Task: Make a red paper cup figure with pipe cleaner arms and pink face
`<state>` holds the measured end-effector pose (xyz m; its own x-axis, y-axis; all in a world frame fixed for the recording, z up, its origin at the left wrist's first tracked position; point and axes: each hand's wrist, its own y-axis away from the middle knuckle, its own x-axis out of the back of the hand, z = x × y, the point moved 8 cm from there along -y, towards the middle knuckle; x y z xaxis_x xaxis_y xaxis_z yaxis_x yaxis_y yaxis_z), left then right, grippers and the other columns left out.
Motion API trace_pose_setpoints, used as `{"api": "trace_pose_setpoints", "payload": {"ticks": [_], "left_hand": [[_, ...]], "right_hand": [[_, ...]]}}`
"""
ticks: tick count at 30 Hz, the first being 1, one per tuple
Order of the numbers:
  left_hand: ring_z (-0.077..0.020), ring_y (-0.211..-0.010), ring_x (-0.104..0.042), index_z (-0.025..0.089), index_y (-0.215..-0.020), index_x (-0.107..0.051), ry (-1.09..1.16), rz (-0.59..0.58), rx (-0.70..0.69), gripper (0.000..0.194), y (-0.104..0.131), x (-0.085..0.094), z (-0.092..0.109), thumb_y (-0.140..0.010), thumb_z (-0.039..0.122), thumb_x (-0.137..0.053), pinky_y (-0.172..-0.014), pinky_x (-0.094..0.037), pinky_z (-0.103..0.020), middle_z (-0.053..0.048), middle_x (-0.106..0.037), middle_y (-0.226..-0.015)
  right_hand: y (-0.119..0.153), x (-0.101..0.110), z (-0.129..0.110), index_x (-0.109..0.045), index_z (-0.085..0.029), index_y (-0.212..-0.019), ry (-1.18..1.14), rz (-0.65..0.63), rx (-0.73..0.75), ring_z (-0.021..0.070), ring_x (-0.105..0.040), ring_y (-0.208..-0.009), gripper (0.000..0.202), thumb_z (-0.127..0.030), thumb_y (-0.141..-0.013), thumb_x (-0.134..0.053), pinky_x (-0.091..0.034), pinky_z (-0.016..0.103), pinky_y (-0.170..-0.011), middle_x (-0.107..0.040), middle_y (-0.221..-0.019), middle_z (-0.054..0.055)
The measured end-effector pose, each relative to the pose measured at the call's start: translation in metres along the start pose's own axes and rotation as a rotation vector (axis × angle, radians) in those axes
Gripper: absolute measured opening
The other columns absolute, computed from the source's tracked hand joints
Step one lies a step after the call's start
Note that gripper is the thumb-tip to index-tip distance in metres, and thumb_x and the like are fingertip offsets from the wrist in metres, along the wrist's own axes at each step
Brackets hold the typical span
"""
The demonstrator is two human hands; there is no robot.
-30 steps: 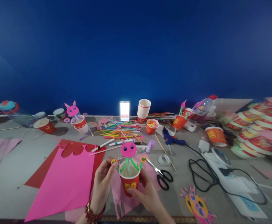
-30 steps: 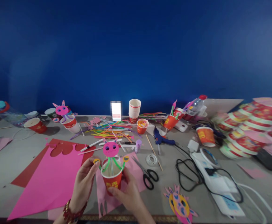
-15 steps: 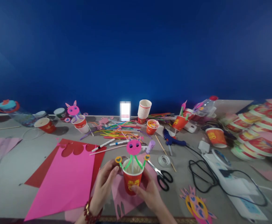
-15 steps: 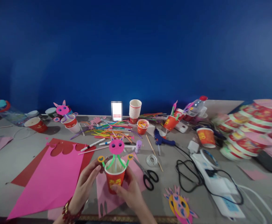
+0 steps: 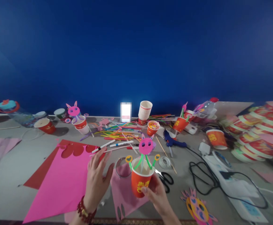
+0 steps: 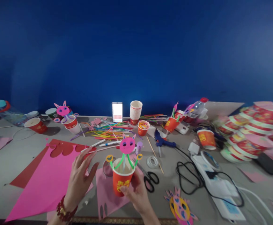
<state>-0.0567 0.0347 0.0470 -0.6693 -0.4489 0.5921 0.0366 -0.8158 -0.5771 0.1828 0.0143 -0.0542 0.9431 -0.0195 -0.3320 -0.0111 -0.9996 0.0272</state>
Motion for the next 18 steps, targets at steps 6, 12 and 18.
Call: {"api": "trace_pose_setpoints", "payload": {"ticks": [6,12,18], "left_hand": [[-0.0251,-0.098,-0.067,0.023,-0.11,-0.071,0.032,0.337,-0.09,0.028,-0.004,0.053,-0.009,-0.086,0.01,-0.064,-0.091,-0.054,-0.04,-0.009,-0.071,-0.106],[-0.035,-0.143,-0.035,0.023,-0.139,-0.053,-0.021,0.243,0.031,0.057,-0.019,0.064,-0.019,-0.085,0.029,-0.071,-0.117,-0.03,-0.053,-0.014,-0.045,-0.148],[-0.0364,-0.141,-0.041,0.025,-0.143,-0.05,0.888,-0.348,0.311,0.062,0.024,-0.034,0.001,-0.088,0.052,-0.063,-0.115,-0.035,-0.049,-0.013,-0.049,-0.15]], "right_hand": [[0.0,0.002,0.008,-0.056,-0.024,-0.133,0.048,-0.061,0.07,0.0336,-0.065,-0.115,0.075,-0.046,-0.068,-0.086,-0.054,0.044,-0.095,-0.068,-0.127,0.015],[-0.003,-0.002,0.002,-0.052,-0.024,-0.137,0.096,-0.051,0.135,0.0325,-0.066,-0.114,0.075,-0.043,-0.072,-0.084,-0.054,0.043,-0.095,-0.067,-0.128,0.015],[0.0,-0.022,-0.005,-0.056,-0.026,-0.135,0.155,-0.161,0.158,0.0334,-0.065,-0.115,0.072,-0.044,-0.071,-0.084,-0.053,0.044,-0.097,-0.067,-0.128,0.014]]}}
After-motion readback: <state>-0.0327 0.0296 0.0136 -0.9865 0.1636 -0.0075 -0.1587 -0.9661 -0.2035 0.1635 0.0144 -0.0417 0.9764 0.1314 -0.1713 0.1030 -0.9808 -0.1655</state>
